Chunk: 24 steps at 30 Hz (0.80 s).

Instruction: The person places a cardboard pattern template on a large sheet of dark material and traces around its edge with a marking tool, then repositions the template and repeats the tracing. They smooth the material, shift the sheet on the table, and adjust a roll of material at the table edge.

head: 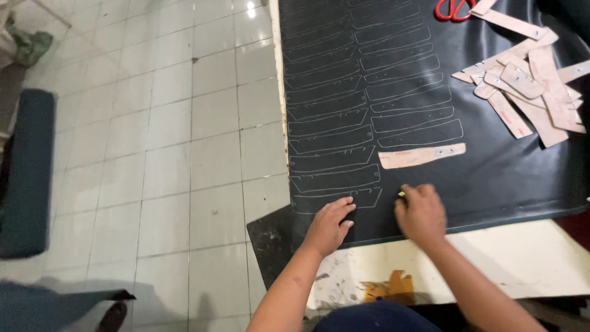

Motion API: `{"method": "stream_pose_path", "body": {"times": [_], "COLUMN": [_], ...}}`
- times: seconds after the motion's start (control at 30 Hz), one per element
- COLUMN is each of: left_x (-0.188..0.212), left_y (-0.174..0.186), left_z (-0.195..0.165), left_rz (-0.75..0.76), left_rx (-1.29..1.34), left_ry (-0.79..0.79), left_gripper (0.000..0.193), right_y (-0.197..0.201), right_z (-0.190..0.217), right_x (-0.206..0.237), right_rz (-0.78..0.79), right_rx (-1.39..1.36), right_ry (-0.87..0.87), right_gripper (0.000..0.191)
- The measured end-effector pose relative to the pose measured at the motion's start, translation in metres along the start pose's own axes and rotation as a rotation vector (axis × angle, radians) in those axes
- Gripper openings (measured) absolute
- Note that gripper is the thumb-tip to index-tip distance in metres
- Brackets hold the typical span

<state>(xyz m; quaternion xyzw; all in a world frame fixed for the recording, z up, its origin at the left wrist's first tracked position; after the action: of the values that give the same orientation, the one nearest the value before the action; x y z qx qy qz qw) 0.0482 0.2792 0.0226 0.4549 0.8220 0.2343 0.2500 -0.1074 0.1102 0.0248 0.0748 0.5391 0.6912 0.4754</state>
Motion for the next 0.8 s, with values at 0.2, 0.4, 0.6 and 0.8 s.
{"method": "stream_pose_path", "body": {"times": [0.2, 0.4, 0.6, 0.8], "left_x": [-0.012, 0.049, 0.099, 0.116], "left_y": [0.025, 0.115, 0.250, 0.336], "left_z": [0.072, 0.136, 0.179, 0.228], "left_rz": [0.056, 0.313, 0.404, 0.331], "left_rx": [0.248, 0.195, 0.101, -0.007], "left_ry": [-0.023, -0.003, 0.003, 0.060], "left_gripper": [0.034, 0.042, 0.044, 0.043], "right_y": [-0.070, -0.113, -0.126, -0.139], "right_z": [0.119, 0.184, 0.202, 0.187], "right_x": [0.042, 0.063, 0.073, 0.068], "right_rz": [-0.094, -0.163, -0.174, -0.162], "right_rx": [0.003, 0.346, 0.356, 0.339], "right_ry": [-0.042, -0.107, -0.105, -0.152], "right_gripper": [0.043, 0.037, 0.037, 0.032]}}
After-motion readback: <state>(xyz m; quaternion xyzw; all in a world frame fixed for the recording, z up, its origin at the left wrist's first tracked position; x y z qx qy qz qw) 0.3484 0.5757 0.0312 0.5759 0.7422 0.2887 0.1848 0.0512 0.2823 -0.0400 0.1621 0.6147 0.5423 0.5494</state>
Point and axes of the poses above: each hand's wrist, its own x-axis away from the middle knuckle, its own y-axis out of the back of the hand, z = x × y, the point moved 6 cm from there along -x, towards the middle knuckle, and after that the axes turned 8 degrees about -z, right-handed, at the moved point
